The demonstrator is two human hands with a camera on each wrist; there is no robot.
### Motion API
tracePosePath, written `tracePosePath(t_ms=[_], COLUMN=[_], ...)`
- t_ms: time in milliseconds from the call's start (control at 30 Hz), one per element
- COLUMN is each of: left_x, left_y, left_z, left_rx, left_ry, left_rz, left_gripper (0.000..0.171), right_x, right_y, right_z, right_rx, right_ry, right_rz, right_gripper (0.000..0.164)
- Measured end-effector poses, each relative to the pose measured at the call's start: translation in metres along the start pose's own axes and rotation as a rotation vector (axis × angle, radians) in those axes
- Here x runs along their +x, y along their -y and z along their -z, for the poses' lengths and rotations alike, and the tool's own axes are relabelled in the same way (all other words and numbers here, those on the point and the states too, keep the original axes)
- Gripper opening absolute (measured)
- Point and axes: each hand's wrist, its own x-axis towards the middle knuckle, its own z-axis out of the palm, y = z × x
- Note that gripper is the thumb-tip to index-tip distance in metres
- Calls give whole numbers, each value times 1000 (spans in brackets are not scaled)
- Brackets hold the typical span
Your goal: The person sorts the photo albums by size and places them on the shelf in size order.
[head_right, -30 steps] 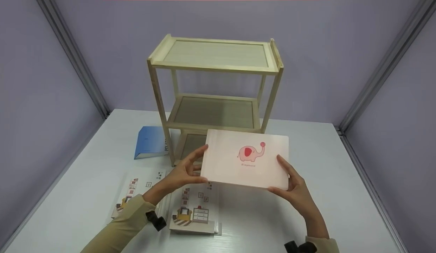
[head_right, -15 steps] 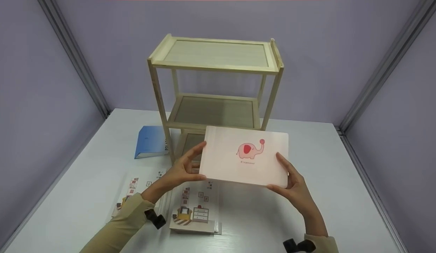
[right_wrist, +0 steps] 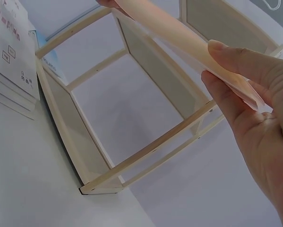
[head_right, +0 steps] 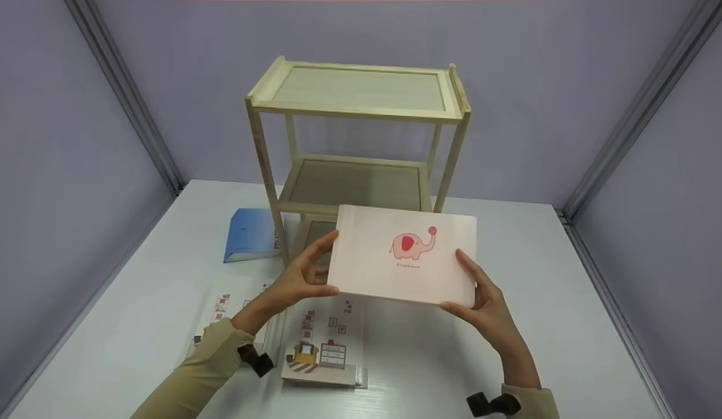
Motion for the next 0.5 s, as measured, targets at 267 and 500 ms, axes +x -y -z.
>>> tracePosePath(t_ms=[267, 500], left_x=[2, 2], left_y=[-2, -2], left_z=[2, 4], left_rx=[-11, -44], left_ry=[10, 26], left_rz=[-39, -56], left_gripper=[95, 95], right_x=[2, 4], right_y=[1, 4], right_z=[-1, -1], right_rx=[9, 15], right_ry=[-6, -9], right_rz=[-3, 10], right_gripper=[89, 89])
